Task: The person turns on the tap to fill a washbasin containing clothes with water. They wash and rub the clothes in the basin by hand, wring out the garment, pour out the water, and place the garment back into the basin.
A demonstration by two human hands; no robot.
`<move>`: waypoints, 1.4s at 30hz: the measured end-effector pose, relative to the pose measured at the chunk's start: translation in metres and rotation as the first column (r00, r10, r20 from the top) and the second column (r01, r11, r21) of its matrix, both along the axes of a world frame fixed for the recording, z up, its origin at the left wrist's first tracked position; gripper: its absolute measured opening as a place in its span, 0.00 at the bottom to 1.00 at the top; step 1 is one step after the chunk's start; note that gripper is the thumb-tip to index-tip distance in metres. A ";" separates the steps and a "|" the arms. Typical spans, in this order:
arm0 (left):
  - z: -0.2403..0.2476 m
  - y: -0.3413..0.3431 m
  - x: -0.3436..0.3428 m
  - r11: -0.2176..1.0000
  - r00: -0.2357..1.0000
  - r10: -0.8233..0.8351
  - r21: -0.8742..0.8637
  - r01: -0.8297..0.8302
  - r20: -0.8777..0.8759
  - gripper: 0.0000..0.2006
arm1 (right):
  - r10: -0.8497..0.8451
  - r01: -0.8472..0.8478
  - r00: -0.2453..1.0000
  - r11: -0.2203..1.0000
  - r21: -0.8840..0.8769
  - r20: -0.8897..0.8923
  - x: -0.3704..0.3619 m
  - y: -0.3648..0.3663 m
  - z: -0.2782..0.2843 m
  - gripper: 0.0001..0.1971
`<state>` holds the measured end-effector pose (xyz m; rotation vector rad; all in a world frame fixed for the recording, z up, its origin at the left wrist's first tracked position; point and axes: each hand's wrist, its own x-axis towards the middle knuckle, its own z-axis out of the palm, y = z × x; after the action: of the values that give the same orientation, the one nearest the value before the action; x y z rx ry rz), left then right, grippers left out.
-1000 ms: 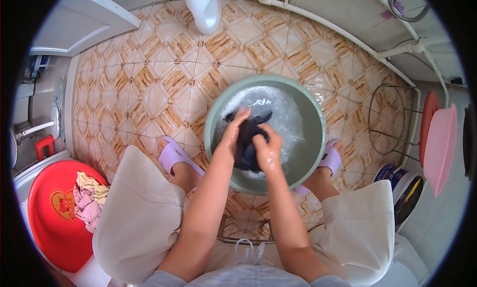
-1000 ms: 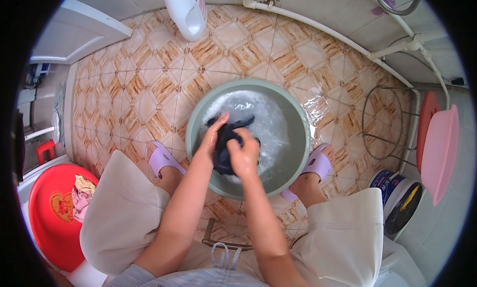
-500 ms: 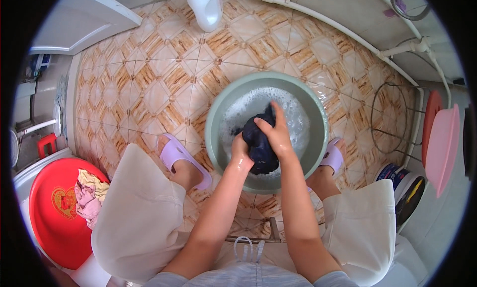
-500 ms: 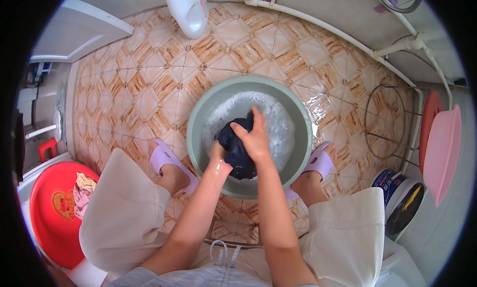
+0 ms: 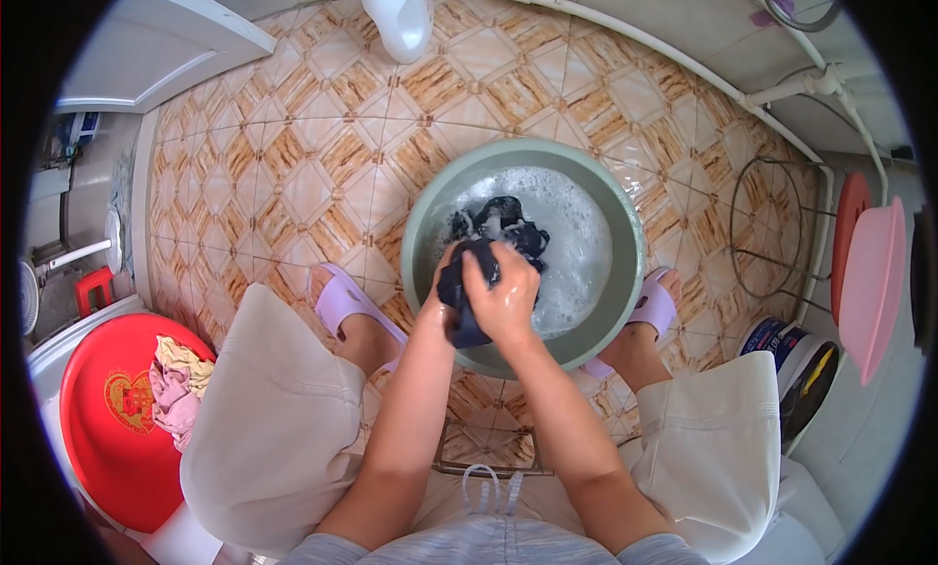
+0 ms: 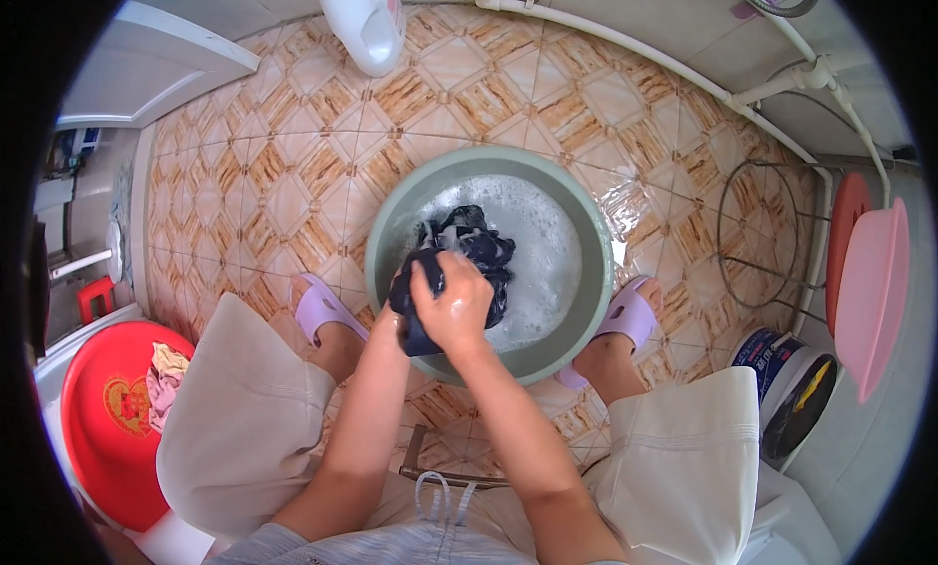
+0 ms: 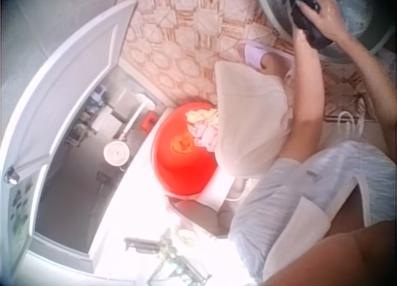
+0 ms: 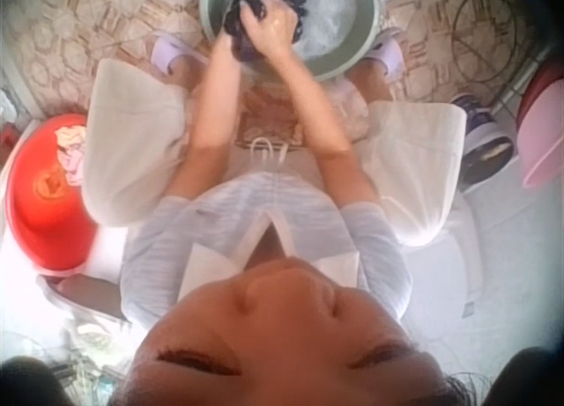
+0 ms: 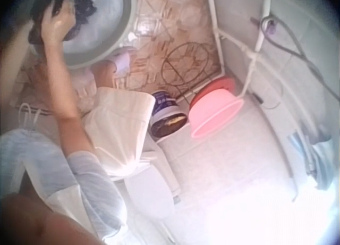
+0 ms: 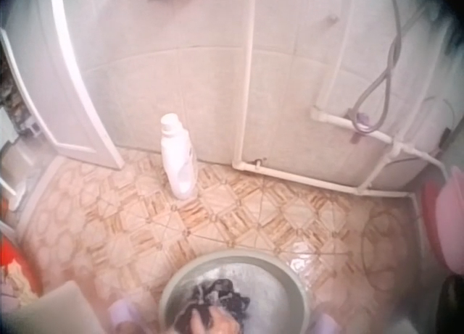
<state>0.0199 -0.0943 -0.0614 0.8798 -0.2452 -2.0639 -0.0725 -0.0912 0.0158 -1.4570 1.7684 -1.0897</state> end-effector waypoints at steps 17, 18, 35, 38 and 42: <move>0.044 -0.004 -0.048 0.821 -0.233 0.422 -0.261 0.507 0.876 0.22 | 0.063 0.061 0.941 0.934 0.351 -0.332 -0.085 -0.007 -0.050 0.27; 0.035 -0.005 -0.044 0.818 -0.316 0.417 -0.200 0.540 0.852 0.25 | 0.136 0.045 0.892 0.923 0.383 -0.431 -0.070 -0.003 -0.053 0.27; 0.048 -0.017 -0.006 0.660 -0.121 0.037 0.067 0.748 0.992 0.17 | 0.115 -0.059 0.984 0.928 0.367 -0.133 -0.088 -0.023 -0.087 0.33; 0.082 0.010 -0.015 0.446 0.022 0.292 -0.157 0.881 0.956 0.15 | 0.348 -0.298 0.846 0.937 0.183 -0.403 -0.079 -0.010 -0.049 0.39; 0.124 0.011 -0.001 0.276 0.185 0.380 -0.302 0.912 0.906 0.08 | 0.616 -0.483 0.676 0.785 0.388 -0.404 -0.086 0.021 -0.033 0.32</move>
<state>0.0184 -0.0832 0.0630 1.1916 -2.4110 -0.8283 -0.1585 -0.0700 -0.0167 -2.0573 1.5170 -0.1416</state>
